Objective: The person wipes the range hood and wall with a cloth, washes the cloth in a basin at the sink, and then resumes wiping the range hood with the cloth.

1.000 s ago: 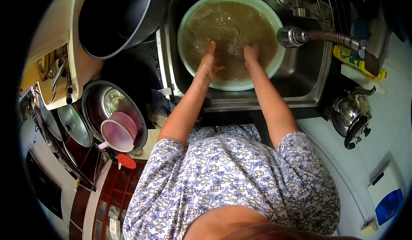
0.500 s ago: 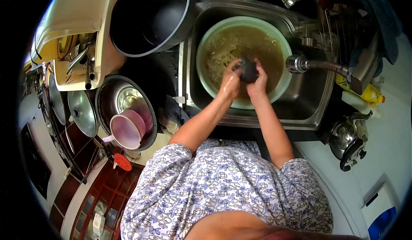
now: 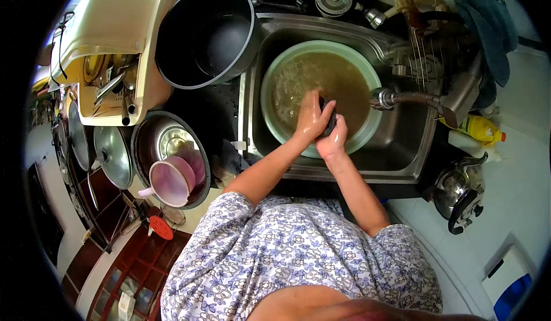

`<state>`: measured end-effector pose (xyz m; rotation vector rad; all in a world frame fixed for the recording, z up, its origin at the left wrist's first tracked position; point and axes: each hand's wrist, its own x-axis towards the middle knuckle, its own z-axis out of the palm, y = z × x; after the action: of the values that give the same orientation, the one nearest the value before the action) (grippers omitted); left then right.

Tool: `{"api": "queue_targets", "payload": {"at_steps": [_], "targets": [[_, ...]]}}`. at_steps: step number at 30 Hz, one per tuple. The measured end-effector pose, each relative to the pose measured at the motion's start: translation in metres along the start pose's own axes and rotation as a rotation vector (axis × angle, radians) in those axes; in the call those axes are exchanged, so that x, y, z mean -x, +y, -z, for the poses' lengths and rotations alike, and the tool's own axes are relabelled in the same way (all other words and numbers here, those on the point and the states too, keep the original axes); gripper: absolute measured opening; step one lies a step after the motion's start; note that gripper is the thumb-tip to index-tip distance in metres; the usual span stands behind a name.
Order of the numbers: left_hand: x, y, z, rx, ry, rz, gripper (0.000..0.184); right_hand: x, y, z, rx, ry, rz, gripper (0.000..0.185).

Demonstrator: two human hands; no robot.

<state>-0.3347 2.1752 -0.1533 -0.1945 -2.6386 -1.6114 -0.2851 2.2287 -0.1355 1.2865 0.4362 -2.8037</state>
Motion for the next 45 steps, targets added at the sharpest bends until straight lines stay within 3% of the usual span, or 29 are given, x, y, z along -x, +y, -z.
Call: {"api": "queue_targets", "payload": {"at_steps": [3,6,7,8,9,10,12,16,18,21,22,24,25,27,30,31,34,37,39,42,43,45], "targets": [[-0.001,-0.035,-0.025,-0.027,0.142,0.200,0.031,-0.001,0.014,-0.008,0.200,0.025,0.212,0.035],[0.012,-0.029,-0.012,0.961,-0.408,0.668,0.039,-0.019,0.014,0.000,0.457,0.029,0.365,0.032],[0.020,-0.017,-0.012,0.876,-0.341,0.567,0.032,-0.032,0.005,0.011,0.555,0.047,0.373,0.031],[0.033,-0.027,-0.020,0.638,-0.393,0.641,0.031,-0.050,-0.007,0.028,0.651,0.063,0.383,0.031],[0.050,-0.035,-0.027,0.617,-0.384,0.616,0.031,-0.092,-0.012,0.079,0.557,0.131,0.223,0.033],[0.063,-0.045,-0.035,0.598,-0.374,0.588,0.033,-0.077,-0.021,0.039,0.475,0.410,0.196,0.037],[0.061,-0.055,-0.031,0.447,-0.407,0.495,0.037,-0.073,-0.017,0.048,0.563,0.271,0.361,0.039],[0.020,-0.034,-0.003,0.342,-0.324,0.489,0.032,-0.024,-0.004,0.009,0.652,0.029,0.332,0.048],[0.016,-0.053,-0.006,0.263,-0.350,0.414,0.027,-0.040,-0.009,0.027,0.675,0.094,0.232,0.045],[0.010,-0.058,0.009,0.322,-0.360,0.212,0.027,-0.064,-0.042,0.053,0.357,-0.009,-0.036,0.039],[0.007,-0.063,0.014,0.302,-0.337,0.321,0.027,-0.076,-0.051,0.068,0.375,-0.064,-0.080,0.037],[-0.003,-0.077,0.020,0.263,-0.285,0.537,0.028,-0.082,-0.067,0.084,0.553,-0.018,-0.075,0.046],[-0.002,-0.083,0.019,0.372,-0.141,0.564,0.027,-0.085,-0.064,0.086,0.895,0.066,0.067,0.049],[-0.001,-0.095,0.020,0.212,-0.142,0.615,0.026,-0.088,-0.059,0.094,1.563,0.247,0.374,0.056],[0.015,-0.134,-0.003,0.246,-0.224,0.780,0.038,-0.096,-0.042,0.116,2.144,0.233,0.207,0.061],[0.018,-0.126,-0.007,0.306,-0.239,0.862,0.043,-0.111,-0.043,0.133,1.992,0.146,0.125,0.059],[0.007,-0.085,0.000,0.564,-0.276,1.107,0.055,-0.125,-0.045,0.142,0.882,0.232,0.085,0.046],[-0.001,-0.070,0.000,0.793,-0.277,1.278,0.053,-0.065,-0.051,0.060,0.693,-0.001,-0.045,0.039],[-0.003,-0.095,-0.005,0.993,-0.390,1.294,0.051,-0.017,-0.045,0.008,0.700,-0.095,-0.029,0.034],[-0.025,-0.032,0.021,1.035,-0.391,1.457,0.045,0.033,-0.024,-0.027,0.983,-0.250,0.104,0.030],[-0.018,-0.048,0.009,1.001,-0.321,1.331,0.030,0.026,-0.008,-0.018,1.138,-0.444,0.541,0.030],[-0.001,-0.077,0.001,1.126,-0.329,1.153,0.021,0.032,0.005,-0.023,1.336,-0.427,0.746,0.031]]}}
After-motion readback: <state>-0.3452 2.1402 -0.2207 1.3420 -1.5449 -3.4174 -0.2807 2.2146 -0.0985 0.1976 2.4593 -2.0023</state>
